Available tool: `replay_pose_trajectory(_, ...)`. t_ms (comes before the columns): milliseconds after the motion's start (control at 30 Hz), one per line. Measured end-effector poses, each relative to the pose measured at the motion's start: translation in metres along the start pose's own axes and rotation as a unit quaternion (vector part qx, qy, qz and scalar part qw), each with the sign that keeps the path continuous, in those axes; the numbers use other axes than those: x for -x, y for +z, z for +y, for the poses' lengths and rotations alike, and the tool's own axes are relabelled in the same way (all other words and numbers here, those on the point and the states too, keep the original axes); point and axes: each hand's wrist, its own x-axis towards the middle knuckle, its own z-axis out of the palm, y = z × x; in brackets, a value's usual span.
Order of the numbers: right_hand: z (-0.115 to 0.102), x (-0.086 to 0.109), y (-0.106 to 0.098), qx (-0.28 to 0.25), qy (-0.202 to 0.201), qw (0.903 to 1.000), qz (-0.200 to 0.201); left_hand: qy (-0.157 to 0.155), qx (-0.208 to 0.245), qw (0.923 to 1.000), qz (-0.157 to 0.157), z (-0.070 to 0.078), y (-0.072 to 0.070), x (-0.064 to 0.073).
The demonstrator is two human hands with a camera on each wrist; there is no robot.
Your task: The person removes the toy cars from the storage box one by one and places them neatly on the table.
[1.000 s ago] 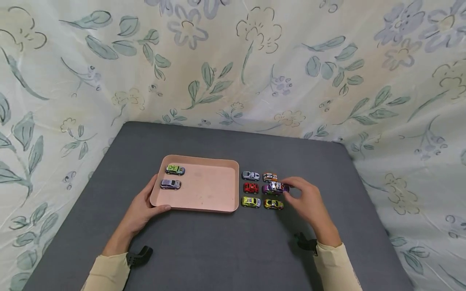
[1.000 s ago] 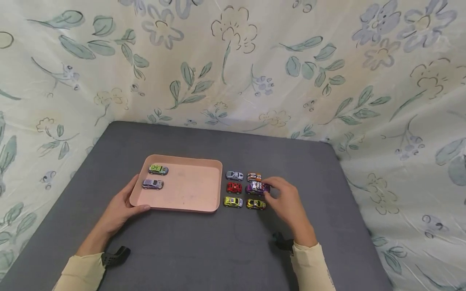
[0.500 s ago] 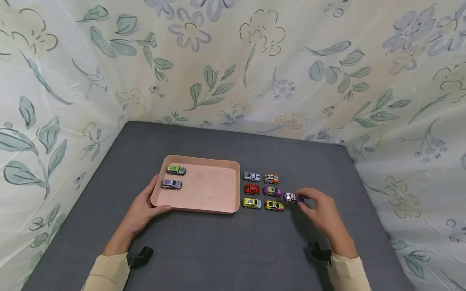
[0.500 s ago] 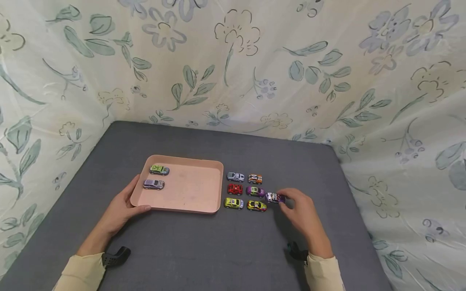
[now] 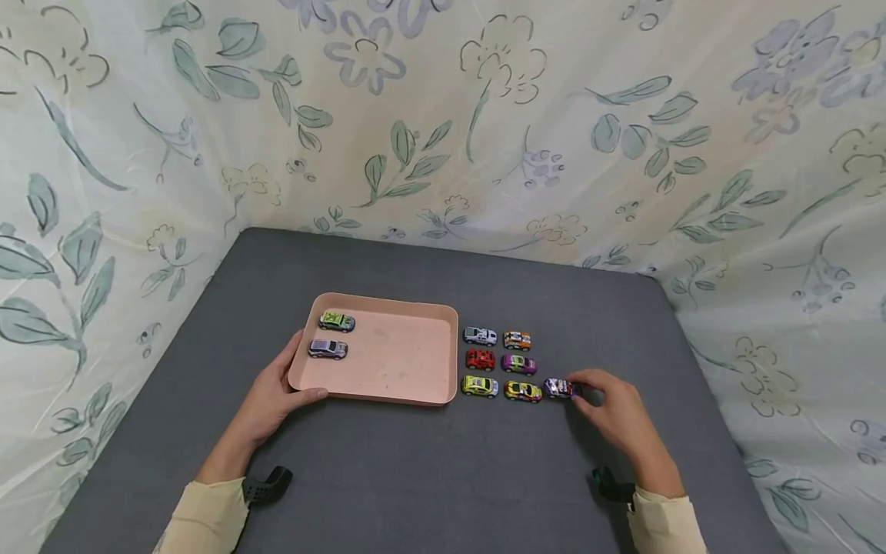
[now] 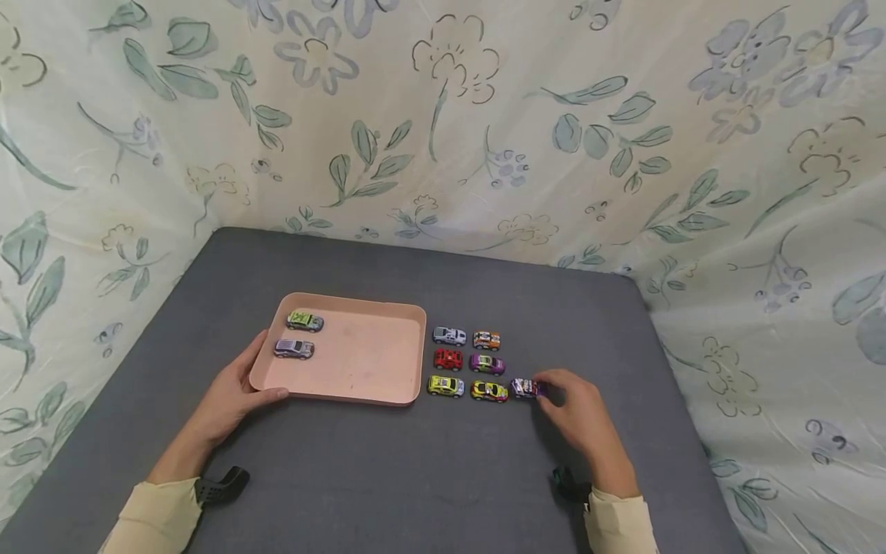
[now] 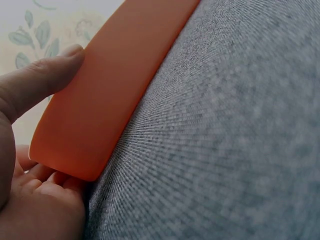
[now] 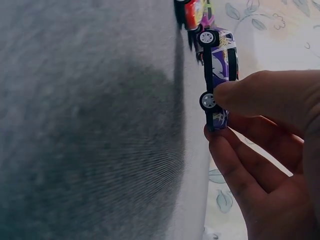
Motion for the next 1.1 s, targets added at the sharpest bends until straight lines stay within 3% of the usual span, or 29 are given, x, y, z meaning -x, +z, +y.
replay_pose_trajectory(800, 0.0063, 0.0028, 0.0068, -0.003, 0.039, 0.9989, -0.027, -0.003, 0.015, 0.9999, -0.003, 0.0033, -0.0015, -0.0013)
replay_pose_trajectory(1100, 0.0074, 0.004, 0.0061, -0.009, 0.031, 0.999, -0.03, -0.01, 0.009, 0.9999, -0.001, 0.0026, -0.0008, -0.0008)
